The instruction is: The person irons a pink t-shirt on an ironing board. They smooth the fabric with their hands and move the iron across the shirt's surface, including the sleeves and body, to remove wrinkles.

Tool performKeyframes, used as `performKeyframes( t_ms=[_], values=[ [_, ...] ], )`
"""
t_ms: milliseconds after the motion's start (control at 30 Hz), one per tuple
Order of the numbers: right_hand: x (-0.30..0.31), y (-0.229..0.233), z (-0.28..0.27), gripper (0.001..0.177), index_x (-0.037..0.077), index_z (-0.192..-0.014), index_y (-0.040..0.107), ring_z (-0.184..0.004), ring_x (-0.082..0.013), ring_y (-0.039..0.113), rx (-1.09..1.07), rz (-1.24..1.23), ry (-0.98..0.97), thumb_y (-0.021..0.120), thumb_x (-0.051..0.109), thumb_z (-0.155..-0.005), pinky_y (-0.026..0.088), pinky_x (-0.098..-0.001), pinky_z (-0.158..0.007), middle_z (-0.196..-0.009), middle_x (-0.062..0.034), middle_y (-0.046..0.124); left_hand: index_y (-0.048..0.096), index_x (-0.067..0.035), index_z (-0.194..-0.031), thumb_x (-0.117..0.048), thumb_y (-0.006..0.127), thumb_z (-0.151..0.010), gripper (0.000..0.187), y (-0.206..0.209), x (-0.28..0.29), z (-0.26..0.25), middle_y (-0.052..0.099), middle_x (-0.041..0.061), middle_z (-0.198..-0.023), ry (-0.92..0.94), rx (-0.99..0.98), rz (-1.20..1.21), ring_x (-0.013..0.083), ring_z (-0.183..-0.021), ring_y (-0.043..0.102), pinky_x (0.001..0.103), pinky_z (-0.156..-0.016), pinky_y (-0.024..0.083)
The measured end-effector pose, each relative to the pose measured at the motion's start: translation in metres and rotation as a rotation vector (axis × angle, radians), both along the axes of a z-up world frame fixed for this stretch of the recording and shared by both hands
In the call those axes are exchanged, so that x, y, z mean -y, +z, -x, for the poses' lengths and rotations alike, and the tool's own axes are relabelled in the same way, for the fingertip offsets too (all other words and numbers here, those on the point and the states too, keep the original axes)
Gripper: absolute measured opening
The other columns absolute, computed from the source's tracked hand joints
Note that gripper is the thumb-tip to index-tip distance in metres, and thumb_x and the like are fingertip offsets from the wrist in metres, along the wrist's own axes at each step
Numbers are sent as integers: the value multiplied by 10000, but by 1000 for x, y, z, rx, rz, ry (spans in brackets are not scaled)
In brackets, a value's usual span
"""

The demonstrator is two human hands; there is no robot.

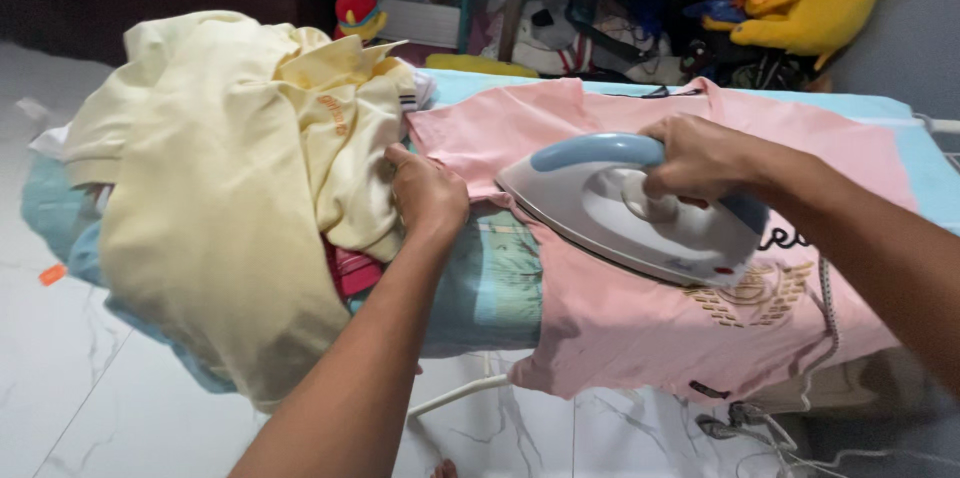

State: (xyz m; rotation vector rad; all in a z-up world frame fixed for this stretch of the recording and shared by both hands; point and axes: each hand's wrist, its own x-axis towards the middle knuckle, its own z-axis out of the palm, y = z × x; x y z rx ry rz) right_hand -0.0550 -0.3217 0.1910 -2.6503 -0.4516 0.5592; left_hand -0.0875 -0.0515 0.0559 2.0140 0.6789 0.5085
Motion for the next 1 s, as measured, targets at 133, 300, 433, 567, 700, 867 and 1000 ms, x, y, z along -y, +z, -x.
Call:
performKeyframes(
  t_ms=[133,300,433,567,700,867,1000],
  values=[
    [-47,-12,-15,220,-68,-889,736,-444,-235,609,139,57,13,676,70,-729,473,-389,-443,-573,-156,646,362,65,-1219,-92,749,-773,611,3,-5,10,567,362,-1176,16,81,-62,499,-1067,617,508,-956,490],
    [-82,-12,-28,283,19,-951,720,-426,-226,595,105,-164,57,652,31,-677,471,-395,-412,-561,-140,636,454,41,-1178,-52,675,-837,417,-6,-6,6,583,329,-1203,102,227,-184,483,-1135,586,513,-1003,457],
    [-55,-12,-20,240,-74,-919,725,-430,-242,615,94,5,12,676,44,-716,476,-404,-425,-566,-166,655,462,58,-1165,-220,715,-868,479,-17,-8,-24,600,306,-1204,90,56,-128,457,-1164,584,503,-1038,443],
    [2,-4,14,248,-14,-941,744,-425,-240,593,67,-12,-116,688,58,-710,456,-412,-423,-579,-159,659,433,124,-1238,-128,727,-744,628,-20,-23,-74,602,338,-1209,123,47,-145,479,-1133,617,485,-1003,458],
    [23,0,29,296,46,-955,768,-443,-173,618,130,-79,-58,663,61,-679,502,-363,-433,-604,-94,695,587,63,-1152,-187,866,-672,609,-7,-37,-109,661,256,-1164,11,-225,-29,384,-1081,672,427,-948,538],
    [-2,1,23,260,24,-950,765,-440,-254,601,100,31,-181,625,52,-733,486,-425,-456,-605,-170,677,697,-26,-1045,-219,794,-813,318,-22,-45,-134,751,143,-1020,-119,71,-48,258,-937,741,376,-844,576],
    [-38,-9,-2,233,-18,-919,755,-467,-258,651,203,33,-83,621,62,-747,517,-409,-475,-604,-200,678,700,-94,-1019,-160,741,-877,161,-33,-52,-134,765,55,-963,-198,342,111,184,-865,717,337,-789,570]
  ],
)
